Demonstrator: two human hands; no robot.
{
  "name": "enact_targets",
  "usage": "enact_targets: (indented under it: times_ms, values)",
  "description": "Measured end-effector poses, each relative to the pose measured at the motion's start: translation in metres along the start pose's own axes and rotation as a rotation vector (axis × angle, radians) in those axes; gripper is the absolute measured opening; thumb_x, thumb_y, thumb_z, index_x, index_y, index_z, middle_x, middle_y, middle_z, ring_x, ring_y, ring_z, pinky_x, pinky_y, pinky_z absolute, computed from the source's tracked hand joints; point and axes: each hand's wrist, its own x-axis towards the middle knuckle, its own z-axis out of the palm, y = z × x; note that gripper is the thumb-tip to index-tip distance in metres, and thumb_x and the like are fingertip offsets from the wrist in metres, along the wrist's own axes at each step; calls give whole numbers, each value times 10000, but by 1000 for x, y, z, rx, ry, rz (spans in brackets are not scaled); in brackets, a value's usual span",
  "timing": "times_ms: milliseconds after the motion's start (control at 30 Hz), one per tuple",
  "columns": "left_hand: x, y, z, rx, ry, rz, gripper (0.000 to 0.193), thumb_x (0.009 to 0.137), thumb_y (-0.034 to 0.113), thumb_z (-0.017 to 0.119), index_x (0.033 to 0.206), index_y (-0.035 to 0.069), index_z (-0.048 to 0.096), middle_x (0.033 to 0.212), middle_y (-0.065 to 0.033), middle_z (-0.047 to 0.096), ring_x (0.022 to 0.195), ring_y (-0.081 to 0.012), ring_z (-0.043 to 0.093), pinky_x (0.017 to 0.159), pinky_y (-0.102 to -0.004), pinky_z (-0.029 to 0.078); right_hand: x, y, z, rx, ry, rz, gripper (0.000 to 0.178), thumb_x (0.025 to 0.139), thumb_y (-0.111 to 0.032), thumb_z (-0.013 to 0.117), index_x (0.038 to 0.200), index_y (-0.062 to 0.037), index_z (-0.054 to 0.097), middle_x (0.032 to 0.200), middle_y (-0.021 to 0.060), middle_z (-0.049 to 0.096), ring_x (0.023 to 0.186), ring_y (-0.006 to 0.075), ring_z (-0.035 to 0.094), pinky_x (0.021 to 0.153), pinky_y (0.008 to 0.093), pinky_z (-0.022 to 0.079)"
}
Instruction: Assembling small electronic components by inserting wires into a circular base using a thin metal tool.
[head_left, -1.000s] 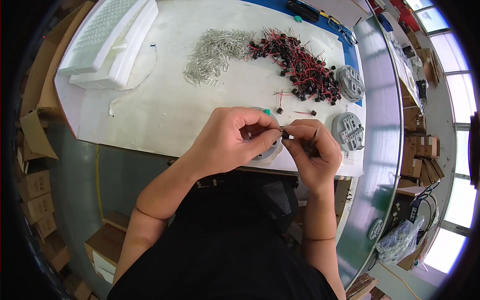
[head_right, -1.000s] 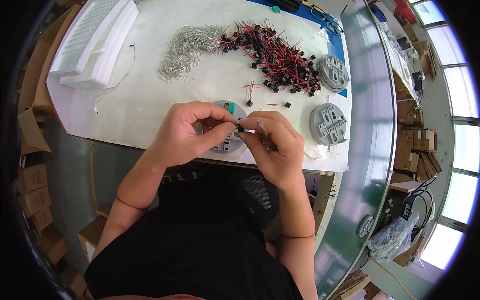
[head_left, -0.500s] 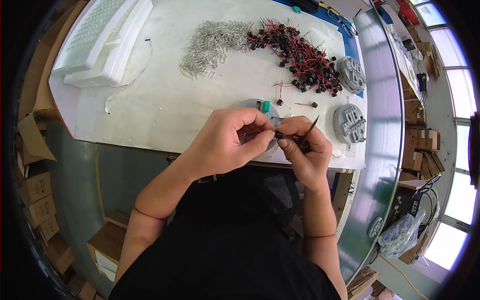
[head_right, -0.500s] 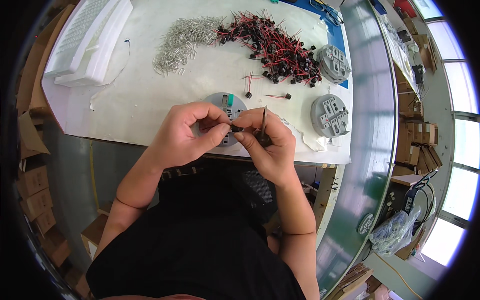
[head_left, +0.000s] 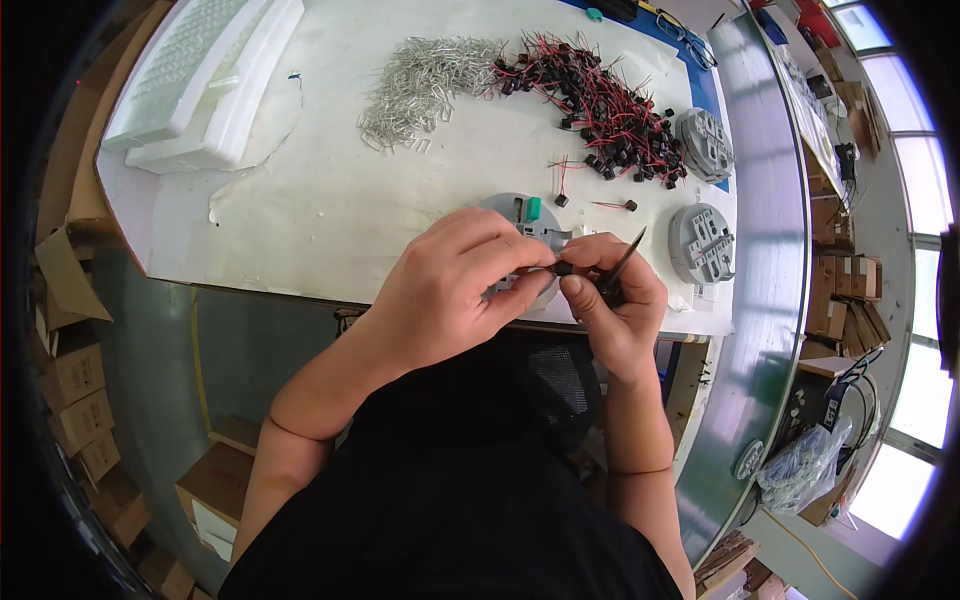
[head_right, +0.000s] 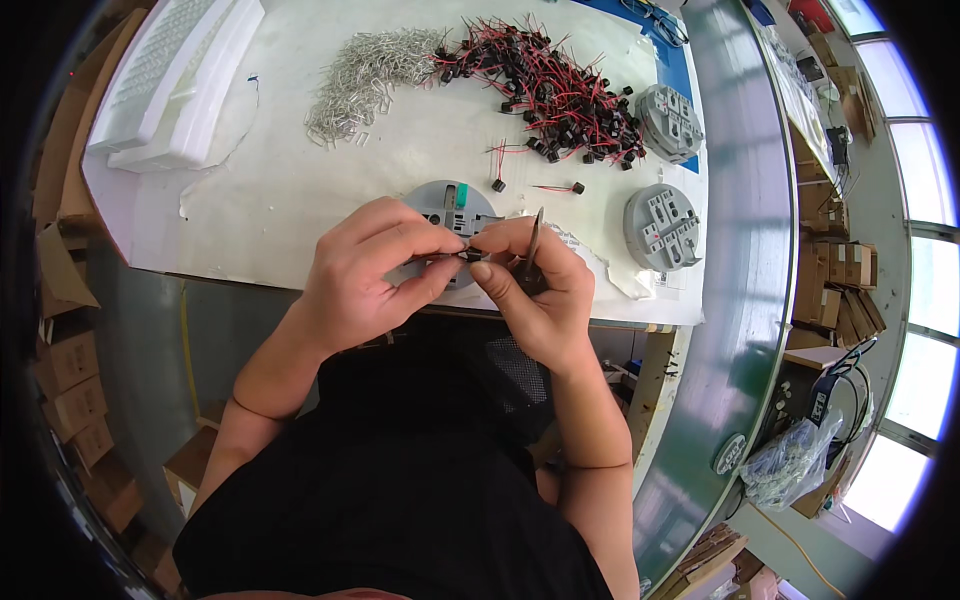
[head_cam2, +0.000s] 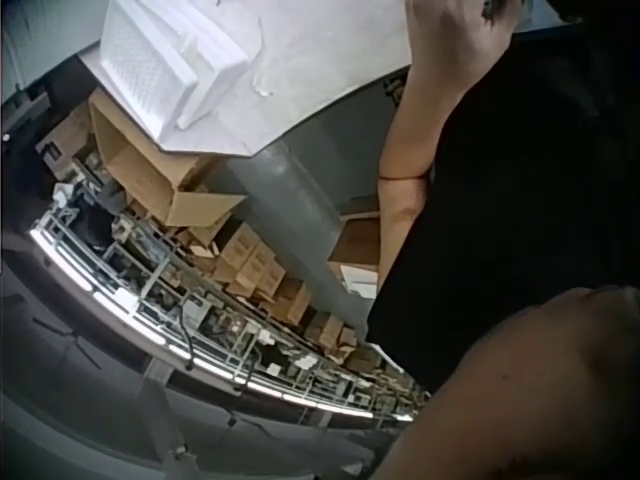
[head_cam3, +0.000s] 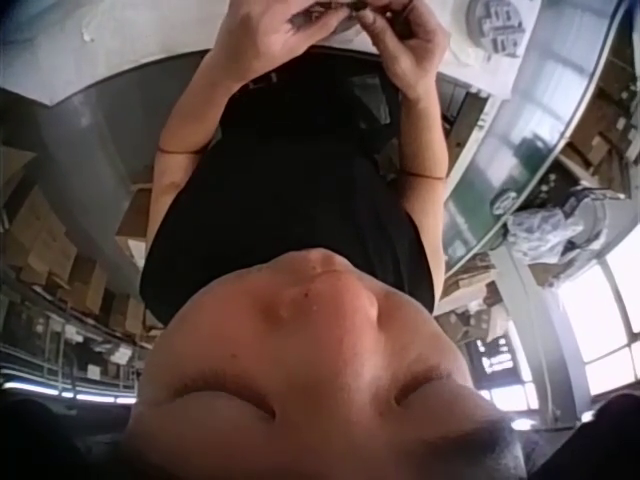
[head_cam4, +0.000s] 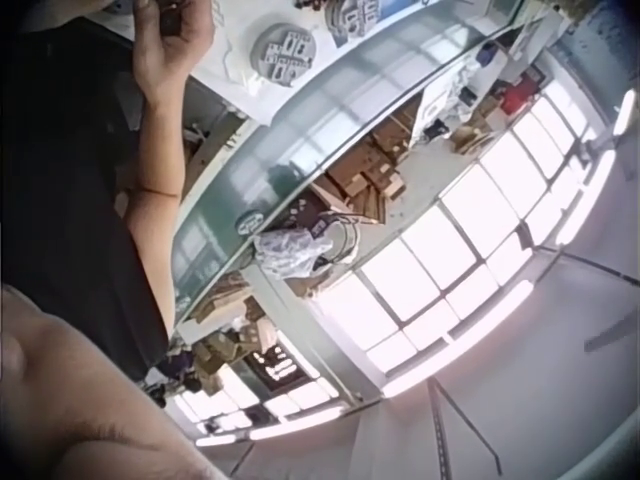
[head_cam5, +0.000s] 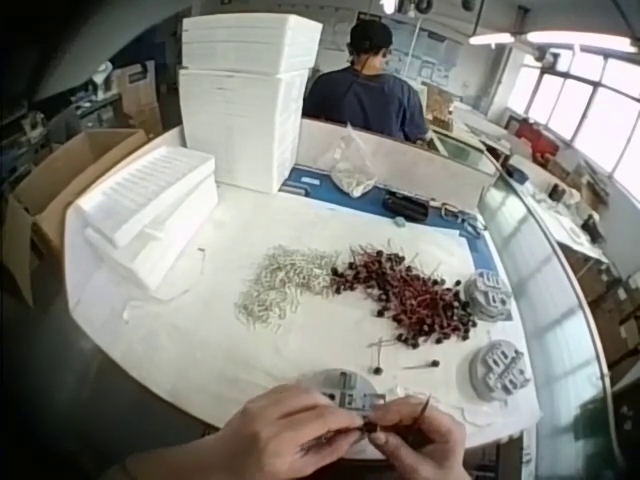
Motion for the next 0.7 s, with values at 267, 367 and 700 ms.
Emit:
enact_targets:
  times_ms: [267,367,700]
  values:
    - [-2,-2,0,-193,-58,-85,126,845,11,822,955,22,763,865,-74,697,722,-197,668,640,-308,538,4,2,-5,-197,-66,-153,212,925,33,803,1121,16,723,1035,64,725,865,119,617,757,268,513]
    - [-1,-1,-2,-343,-128,-286,82,857,39,803,914,20,747,827,-63,677,745,-210,631,702,-320,526,4,5,-5,-217,-66,-214,210,922,40,795,1118,14,725,1023,64,725,853,129,619,753,269,514]
    - [-8,-17,4,156,-128,-209,87,829,63,782,849,29,704,1044,-79,616,1028,-289,549,947,-390,482,8,-7,-4,-748,-59,-57,177,895,51,763,1051,-7,700,1170,82,693,813,207,689,672,327,557]
